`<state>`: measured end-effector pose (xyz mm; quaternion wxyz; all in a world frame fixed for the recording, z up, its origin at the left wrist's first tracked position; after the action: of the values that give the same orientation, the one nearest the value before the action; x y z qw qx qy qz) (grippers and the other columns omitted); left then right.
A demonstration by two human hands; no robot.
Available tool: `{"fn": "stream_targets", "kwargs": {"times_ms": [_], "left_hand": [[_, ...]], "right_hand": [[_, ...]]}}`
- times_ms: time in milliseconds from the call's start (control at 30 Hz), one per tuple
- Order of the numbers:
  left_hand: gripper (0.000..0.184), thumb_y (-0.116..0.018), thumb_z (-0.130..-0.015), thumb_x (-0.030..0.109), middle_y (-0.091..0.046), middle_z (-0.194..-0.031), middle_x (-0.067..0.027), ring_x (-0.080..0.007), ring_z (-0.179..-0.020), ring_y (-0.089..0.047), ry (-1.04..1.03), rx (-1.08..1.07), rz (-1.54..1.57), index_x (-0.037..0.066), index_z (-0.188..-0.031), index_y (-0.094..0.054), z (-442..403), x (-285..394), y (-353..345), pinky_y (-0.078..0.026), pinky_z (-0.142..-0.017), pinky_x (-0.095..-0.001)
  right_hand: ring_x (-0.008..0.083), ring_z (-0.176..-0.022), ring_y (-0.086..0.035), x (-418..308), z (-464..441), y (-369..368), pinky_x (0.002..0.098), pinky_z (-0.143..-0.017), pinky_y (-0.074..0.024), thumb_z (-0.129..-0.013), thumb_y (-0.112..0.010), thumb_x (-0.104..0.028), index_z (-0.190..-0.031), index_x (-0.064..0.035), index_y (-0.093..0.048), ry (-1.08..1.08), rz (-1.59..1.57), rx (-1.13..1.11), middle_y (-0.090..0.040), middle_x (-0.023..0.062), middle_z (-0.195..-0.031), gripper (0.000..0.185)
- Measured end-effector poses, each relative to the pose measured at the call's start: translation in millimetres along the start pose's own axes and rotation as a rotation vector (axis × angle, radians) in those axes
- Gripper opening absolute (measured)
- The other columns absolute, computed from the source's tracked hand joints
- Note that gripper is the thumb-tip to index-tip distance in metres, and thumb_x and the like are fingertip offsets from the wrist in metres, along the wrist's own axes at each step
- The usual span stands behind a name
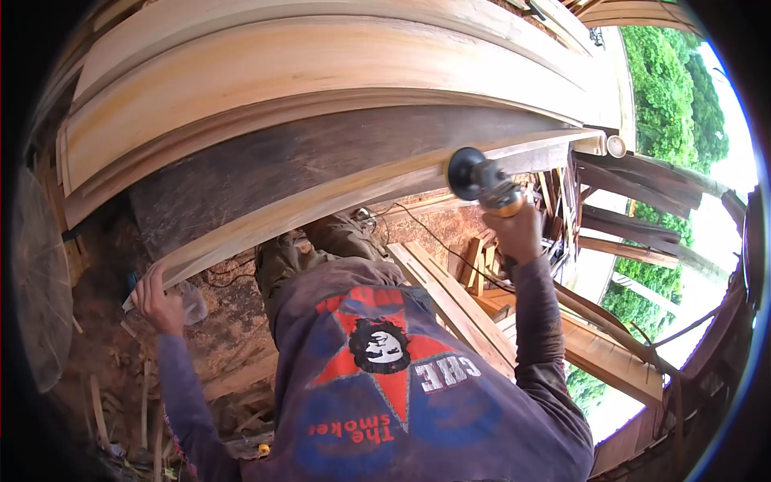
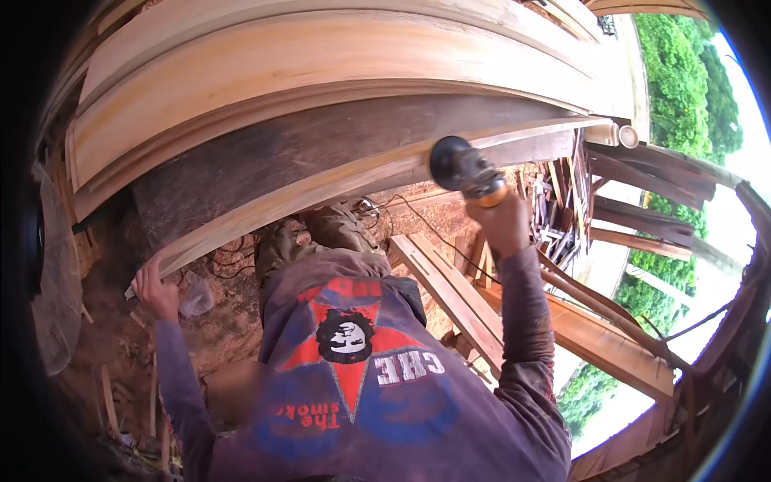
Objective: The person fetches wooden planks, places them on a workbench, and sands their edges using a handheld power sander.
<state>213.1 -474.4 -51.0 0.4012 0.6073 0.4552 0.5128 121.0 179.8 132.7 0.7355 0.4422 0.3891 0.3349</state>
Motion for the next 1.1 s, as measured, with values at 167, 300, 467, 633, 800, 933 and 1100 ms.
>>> {"fn": "stream_targets", "kwargs": {"times_ms": [167,300,467,633,800,933,1100], "left_hand": [[0.048,-0.064,-0.074,-0.005,-0.075,-0.120,-0.0086,-0.0326,-0.112,-0.068,0.015,-0.049,-0.078,0.008,-0.120,-0.071,6,-9,-5,-0.047,-0.101,-0.0471],[0.050,-0.064,-0.073,-0.006,-0.074,-0.120,-0.0104,-0.0346,-0.112,-0.068,0.009,-0.074,-0.072,0.007,-0.120,-0.070,8,-14,-4,-0.047,-0.101,-0.0474],[0.053,-0.066,-0.069,-0.002,-0.074,-0.119,-0.0131,-0.0366,-0.113,-0.067,-0.009,-0.060,-0.048,0.006,-0.122,-0.070,8,-10,-4,-0.047,-0.100,-0.0480],[0.051,-0.071,-0.065,-0.002,-0.074,-0.116,-0.0115,-0.0344,-0.111,-0.068,0.021,-0.048,-0.004,0.007,-0.115,-0.071,-7,10,10,-0.047,-0.098,-0.0511],[0.043,-0.068,-0.077,-0.003,-0.075,-0.117,-0.0142,-0.0343,-0.110,-0.069,-0.073,-0.176,0.005,0.003,-0.119,-0.069,-14,-6,26,-0.049,-0.099,-0.0461],[0.033,-0.072,-0.083,0.000,-0.076,-0.117,-0.0139,-0.0325,-0.110,-0.070,0.030,-0.214,0.044,0.005,-0.115,-0.073,-2,-60,47,-0.050,-0.100,-0.0460],[0.038,-0.078,-0.078,-0.003,-0.076,-0.114,-0.0129,-0.0336,-0.105,-0.072,0.015,-0.123,0.340,0.006,-0.114,-0.073,9,-96,41,-0.056,-0.096,-0.0454]], "right_hand": [[0.0166,-0.076,-0.074,84,-71,38,0.0341,-0.072,-0.0586,-0.071,-0.084,-0.019,-0.098,-0.0034,-0.081,-0.101,-0.117,0.078,-0.078,0.0082,-0.086,0.031],[0.0160,-0.072,-0.071,120,-112,64,0.0334,-0.069,-0.0573,-0.072,-0.084,-0.022,-0.100,-0.0027,-0.082,-0.264,-0.167,0.123,-0.077,0.0056,-0.084,0.033],[0.0177,-0.079,-0.071,93,-106,49,0.0354,-0.074,-0.0564,-0.074,-0.083,-0.024,-0.104,-0.0006,-0.080,-0.114,-0.166,0.053,-0.077,0.0087,-0.088,0.037],[0.0145,-0.073,-0.068,-1,-48,7,0.0342,-0.068,-0.0550,-0.076,-0.079,-0.014,-0.102,-0.0002,-0.078,-0.045,-0.186,-0.056,-0.074,0.0063,-0.082,0.030],[0.0160,-0.078,-0.073,-67,10,-46,0.0329,-0.073,-0.0577,-0.075,-0.085,-0.016,-0.103,0.0018,-0.075,0.179,-0.239,-0.217,-0.078,0.0091,-0.089,0.035],[0.0186,-0.077,-0.076,-154,72,-91,0.0347,-0.072,-0.0593,-0.076,-0.088,-0.021,-0.107,0.0023,-0.069,0.208,-0.133,-0.276,-0.078,0.0129,-0.087,0.043],[0.0277,-0.079,-0.079,-254,141,-148,0.0387,-0.074,-0.0605,-0.075,-0.090,-0.025,-0.108,0.0030,-0.069,0.305,-0.056,-0.352,-0.077,0.0178,-0.086,0.048]]}}
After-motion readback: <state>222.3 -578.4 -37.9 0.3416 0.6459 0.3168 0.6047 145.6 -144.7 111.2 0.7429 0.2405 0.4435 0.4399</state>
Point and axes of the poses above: each hand's wrist, its own z-axis away from the middle knuckle, its own y-axis out of the back of the hand, x = y × z, the point moved 2 cm from there along -z, towards the middle knuckle
